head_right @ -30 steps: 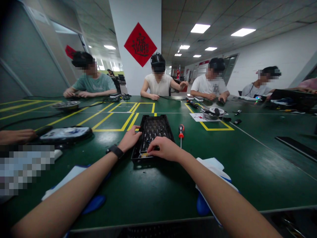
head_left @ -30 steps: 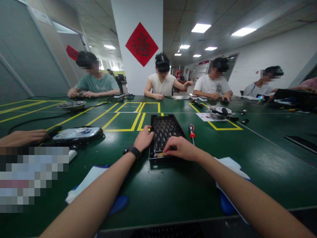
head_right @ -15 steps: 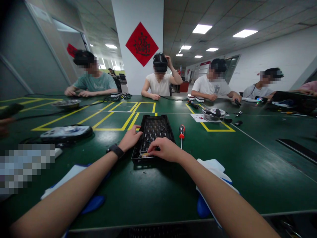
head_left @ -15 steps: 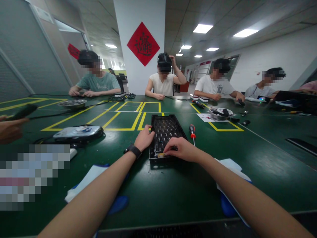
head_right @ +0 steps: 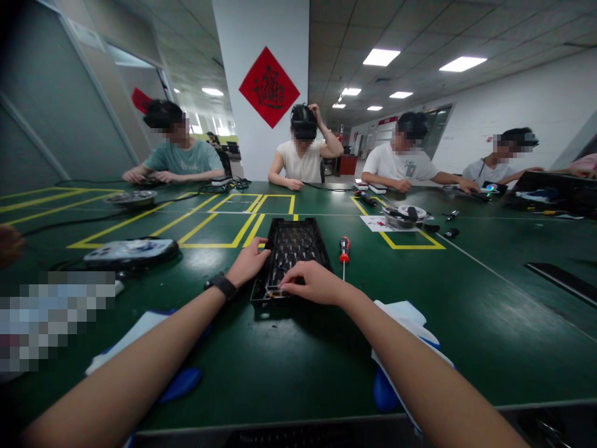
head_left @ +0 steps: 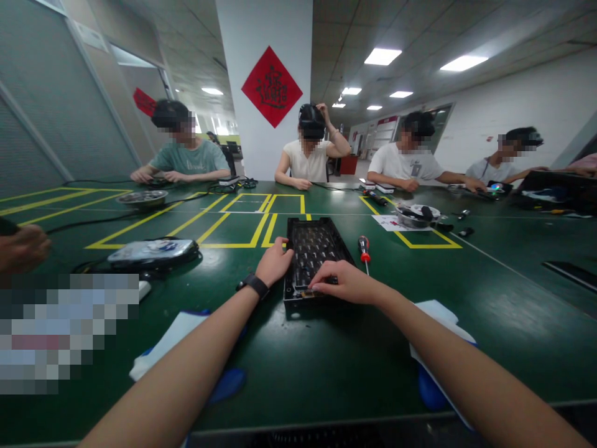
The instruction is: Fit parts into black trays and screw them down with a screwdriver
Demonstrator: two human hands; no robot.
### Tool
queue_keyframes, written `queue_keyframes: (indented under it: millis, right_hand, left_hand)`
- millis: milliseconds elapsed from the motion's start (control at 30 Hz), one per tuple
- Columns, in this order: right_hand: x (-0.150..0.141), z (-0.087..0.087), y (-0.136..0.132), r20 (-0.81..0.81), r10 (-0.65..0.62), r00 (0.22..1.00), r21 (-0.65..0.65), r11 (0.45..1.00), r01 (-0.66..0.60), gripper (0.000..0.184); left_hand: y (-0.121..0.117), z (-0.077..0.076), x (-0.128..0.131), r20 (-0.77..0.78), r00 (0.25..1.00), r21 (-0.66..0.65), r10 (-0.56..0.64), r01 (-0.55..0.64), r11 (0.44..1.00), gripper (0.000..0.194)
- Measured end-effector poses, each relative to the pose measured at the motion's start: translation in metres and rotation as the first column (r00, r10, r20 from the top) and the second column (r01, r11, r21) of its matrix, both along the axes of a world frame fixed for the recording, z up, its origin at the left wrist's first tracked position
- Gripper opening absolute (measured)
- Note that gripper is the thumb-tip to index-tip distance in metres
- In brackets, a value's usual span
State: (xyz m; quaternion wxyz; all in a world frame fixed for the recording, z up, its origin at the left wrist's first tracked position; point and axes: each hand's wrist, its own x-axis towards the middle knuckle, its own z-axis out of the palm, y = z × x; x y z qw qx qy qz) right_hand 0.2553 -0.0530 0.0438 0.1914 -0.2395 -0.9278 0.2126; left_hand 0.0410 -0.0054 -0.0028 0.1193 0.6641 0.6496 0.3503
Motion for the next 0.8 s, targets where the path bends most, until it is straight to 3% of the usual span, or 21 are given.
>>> queue_keyframes:
  millis: [533, 800]
  right_hand:
    - [-0.0012, -0.001, 0.0014, 0.011, 0.012, 1.0, -0.007, 1.0, -0.012, 0.02]
    - [-0.0009, -0.0046, 0.0034, -0.012, 0.033, 0.999, 0.058, 0.998, -0.032, 0.019]
  left_hand:
    - [0.0016, 0.0001, 0.0003, -0.013, 1.0, -0.011, 0.011, -0.011, 1.0, 0.039]
    - [0.0019, -0.0005, 0.0006, -0.019, 1.0, 0.005, 0.008, -0.008, 1.0, 0.037]
